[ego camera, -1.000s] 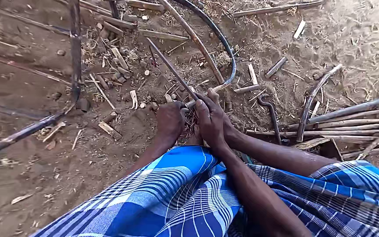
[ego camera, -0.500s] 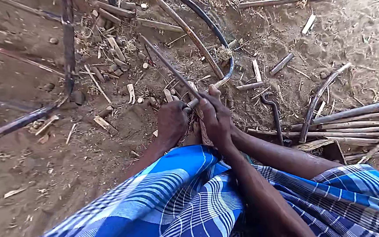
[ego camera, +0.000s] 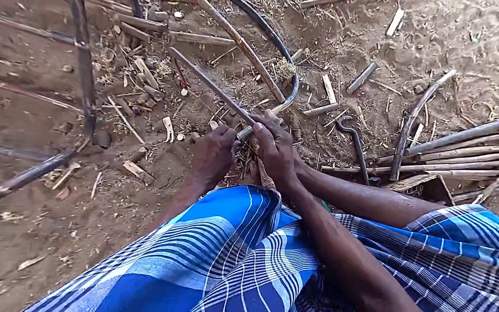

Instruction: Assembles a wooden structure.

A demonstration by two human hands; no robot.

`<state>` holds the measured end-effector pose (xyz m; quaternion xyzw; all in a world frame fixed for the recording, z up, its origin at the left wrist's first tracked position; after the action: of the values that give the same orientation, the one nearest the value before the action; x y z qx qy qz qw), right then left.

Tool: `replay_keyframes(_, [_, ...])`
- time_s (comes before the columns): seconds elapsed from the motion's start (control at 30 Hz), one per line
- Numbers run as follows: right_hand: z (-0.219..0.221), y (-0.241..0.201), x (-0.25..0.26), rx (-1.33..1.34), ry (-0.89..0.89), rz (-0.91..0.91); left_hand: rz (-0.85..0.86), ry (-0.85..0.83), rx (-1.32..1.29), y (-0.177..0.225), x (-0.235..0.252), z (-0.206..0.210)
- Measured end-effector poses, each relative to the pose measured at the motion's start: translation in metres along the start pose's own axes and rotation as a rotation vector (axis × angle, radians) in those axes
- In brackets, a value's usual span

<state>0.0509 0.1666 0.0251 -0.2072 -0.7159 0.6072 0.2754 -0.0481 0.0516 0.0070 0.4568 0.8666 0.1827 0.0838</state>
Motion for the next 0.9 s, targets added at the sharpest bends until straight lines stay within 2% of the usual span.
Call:
replay_keyframes(0.23, [-0.007,-0.020,-0.024,-0.114,-0.024,-0.042,0.004,0.096,0.054,0.004,-0.007,0.004])
replay_keyframes(0.57, [-0.027,-0.036,-0.051,-0.154,-0.161,0.055,-0.029,0.129,-0.064,0.002,-0.010,0.006])
replay_keyframes(0.77, [-0.033,-0.046,-0.052,-0.203,-0.142,0.052,-0.020,0.158,-0.098,0.004,-0.012,0.006])
replay_keyframes(0.9, [-0.025,-0.049,-0.037,-0.260,-0.128,-0.001,-0.074,0.155,-0.165,-0.005,-0.012,0.006])
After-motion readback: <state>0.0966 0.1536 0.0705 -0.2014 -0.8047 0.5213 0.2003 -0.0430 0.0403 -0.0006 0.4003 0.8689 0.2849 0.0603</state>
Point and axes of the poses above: each hand's wrist, its own x-axis towards the middle knuckle, its own z-axis out of the palm, y = z × x, the point moved 7 cm from there along x, towards the middle knuckle, and after that the axes turned 5 degrees about -x, right-handed, at the moved point
